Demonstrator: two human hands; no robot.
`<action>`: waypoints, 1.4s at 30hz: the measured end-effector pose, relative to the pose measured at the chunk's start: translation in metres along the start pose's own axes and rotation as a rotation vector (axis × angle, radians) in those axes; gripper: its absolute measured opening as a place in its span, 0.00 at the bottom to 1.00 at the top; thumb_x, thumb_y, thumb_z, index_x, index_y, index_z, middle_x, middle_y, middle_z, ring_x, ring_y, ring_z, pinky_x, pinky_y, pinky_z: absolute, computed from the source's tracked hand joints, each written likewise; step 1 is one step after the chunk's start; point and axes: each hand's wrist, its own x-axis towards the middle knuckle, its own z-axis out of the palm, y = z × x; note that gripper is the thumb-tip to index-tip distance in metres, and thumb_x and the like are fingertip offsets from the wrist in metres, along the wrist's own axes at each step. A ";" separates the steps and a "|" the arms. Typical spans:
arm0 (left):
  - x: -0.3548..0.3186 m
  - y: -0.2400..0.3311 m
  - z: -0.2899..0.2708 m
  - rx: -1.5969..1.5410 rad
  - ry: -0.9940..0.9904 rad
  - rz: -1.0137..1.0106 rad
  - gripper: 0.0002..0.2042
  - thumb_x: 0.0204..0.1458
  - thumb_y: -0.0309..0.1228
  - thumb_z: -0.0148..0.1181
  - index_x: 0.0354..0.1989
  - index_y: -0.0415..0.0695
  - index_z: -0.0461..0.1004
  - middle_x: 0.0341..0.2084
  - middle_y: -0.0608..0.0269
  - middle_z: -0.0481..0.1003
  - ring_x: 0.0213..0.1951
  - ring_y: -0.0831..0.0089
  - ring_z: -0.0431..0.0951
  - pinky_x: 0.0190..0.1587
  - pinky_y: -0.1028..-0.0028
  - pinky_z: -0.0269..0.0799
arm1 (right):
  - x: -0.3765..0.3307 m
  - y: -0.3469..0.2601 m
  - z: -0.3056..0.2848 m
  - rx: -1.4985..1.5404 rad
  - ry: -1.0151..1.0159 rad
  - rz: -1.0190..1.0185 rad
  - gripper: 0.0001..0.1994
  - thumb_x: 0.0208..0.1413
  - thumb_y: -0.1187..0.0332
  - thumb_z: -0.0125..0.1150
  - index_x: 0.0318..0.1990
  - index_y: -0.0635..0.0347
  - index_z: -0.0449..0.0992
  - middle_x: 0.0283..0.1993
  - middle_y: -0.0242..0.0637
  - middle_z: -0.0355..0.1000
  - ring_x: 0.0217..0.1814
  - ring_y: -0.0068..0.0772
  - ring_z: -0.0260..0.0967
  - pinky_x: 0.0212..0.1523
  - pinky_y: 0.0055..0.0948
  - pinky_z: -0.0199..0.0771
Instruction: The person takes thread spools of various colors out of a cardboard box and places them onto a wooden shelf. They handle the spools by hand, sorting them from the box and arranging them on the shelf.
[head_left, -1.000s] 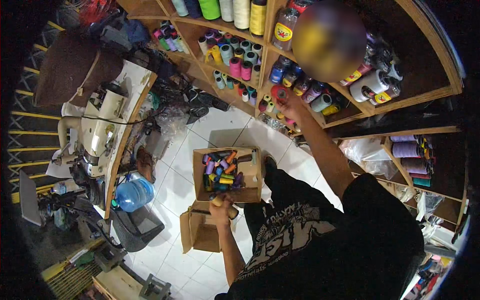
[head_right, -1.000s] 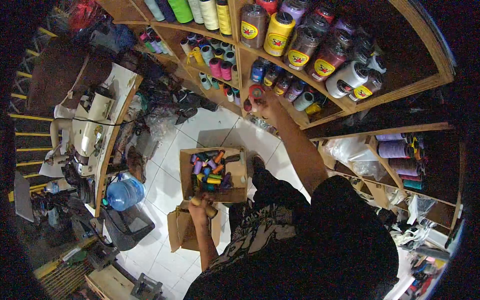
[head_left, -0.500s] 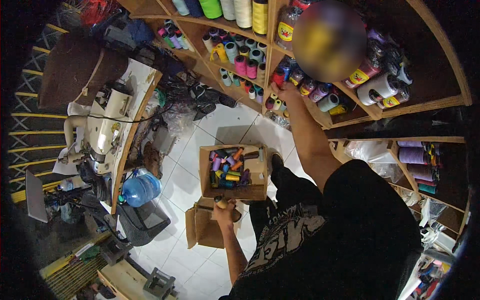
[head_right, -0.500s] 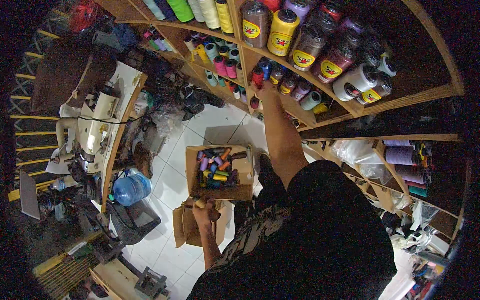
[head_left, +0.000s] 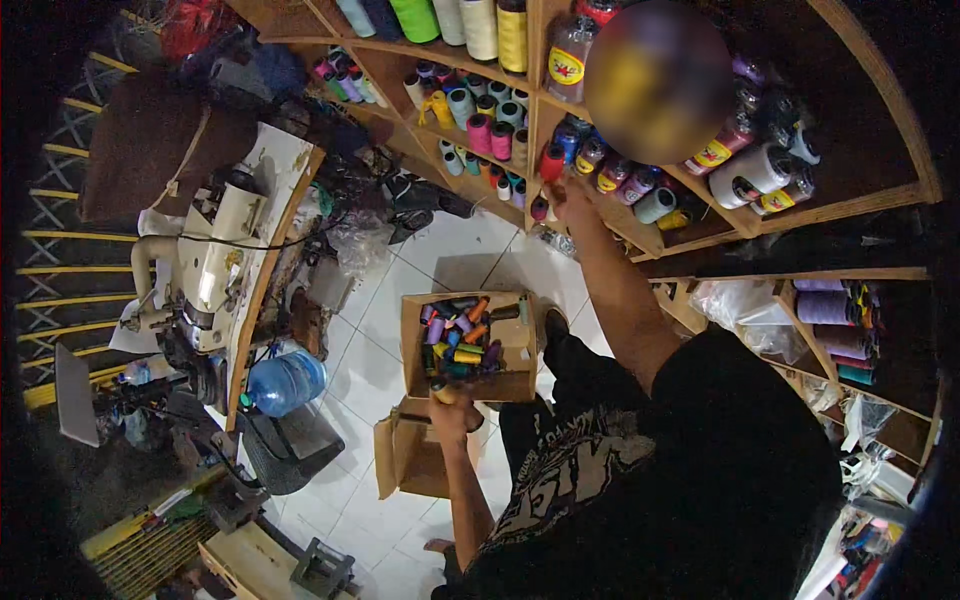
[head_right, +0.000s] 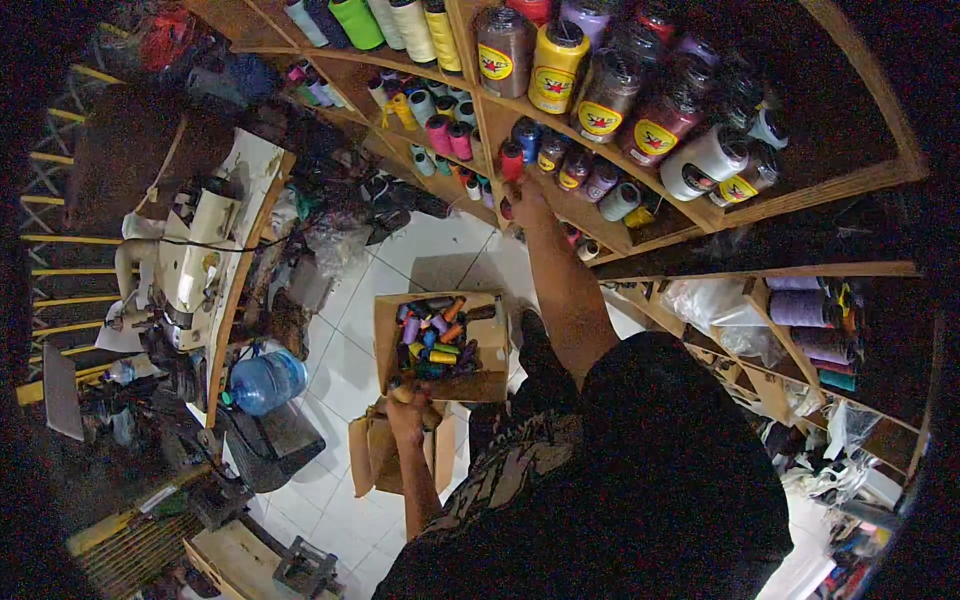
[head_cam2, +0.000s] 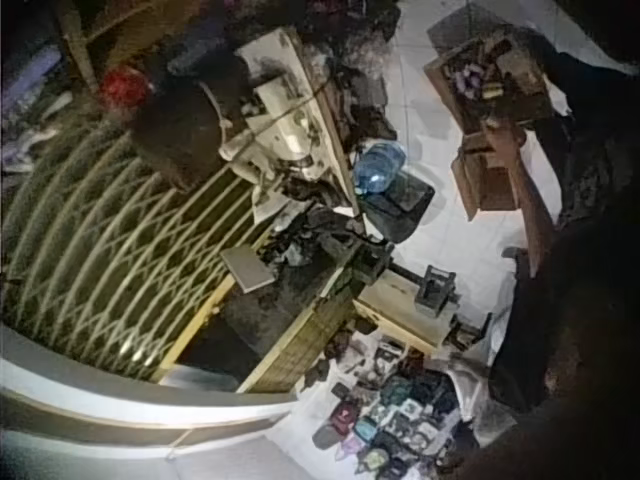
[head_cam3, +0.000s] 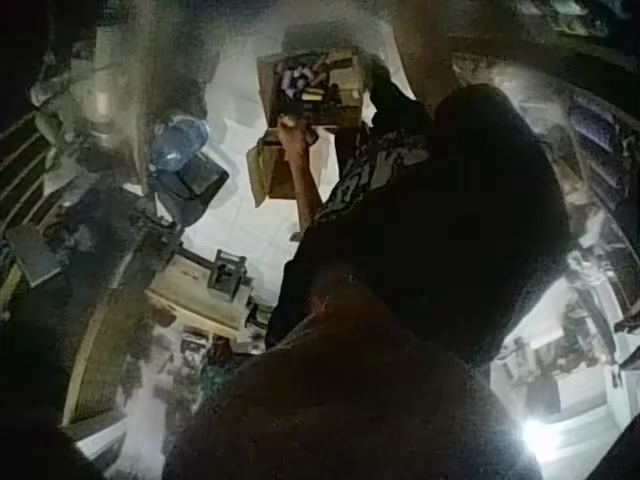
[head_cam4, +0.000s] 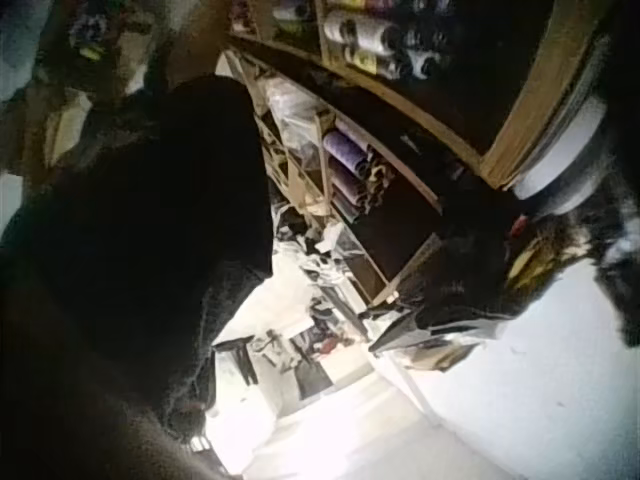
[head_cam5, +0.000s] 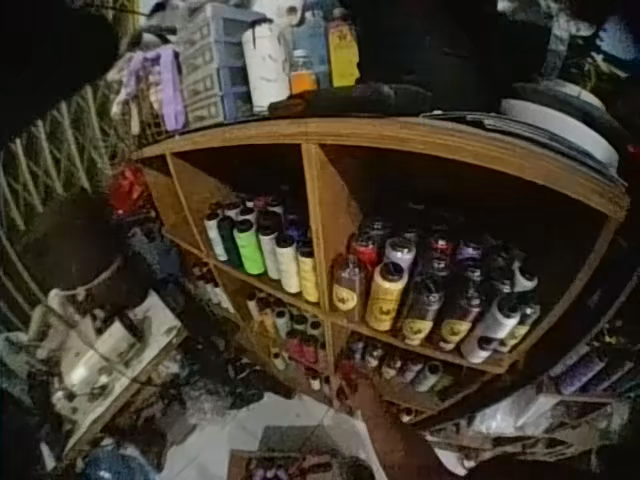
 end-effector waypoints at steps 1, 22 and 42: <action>0.003 0.010 0.012 -0.005 -0.024 0.006 0.19 0.38 0.26 0.65 0.40 0.38 0.67 0.30 0.63 0.73 0.29 0.71 0.74 0.34 0.72 0.71 | 0.000 -0.013 -0.002 -0.025 0.114 0.120 0.08 0.52 0.65 0.56 0.34 0.59 0.70 0.31 0.36 0.71 0.33 0.33 0.70 0.30 0.33 0.78; 0.042 0.040 0.079 0.059 -0.510 0.384 0.63 0.26 0.25 0.74 0.64 0.39 0.24 0.59 0.42 0.46 0.59 0.54 0.52 0.59 0.62 0.53 | -0.138 -0.093 0.063 -1.787 -0.304 -0.952 0.23 0.37 0.59 0.67 0.39 0.64 0.70 0.31 0.52 0.72 0.35 0.51 0.72 0.37 0.40 0.70; -0.020 -0.081 -0.012 0.071 -0.199 -0.108 0.35 0.43 0.21 0.60 0.61 0.40 0.49 0.45 0.51 0.69 0.45 0.63 0.73 0.42 0.70 0.72 | -0.154 -0.016 0.011 -2.044 -0.523 -0.788 0.09 0.45 0.70 0.59 0.36 0.61 0.71 0.27 0.45 0.70 0.25 0.41 0.69 0.28 0.38 0.70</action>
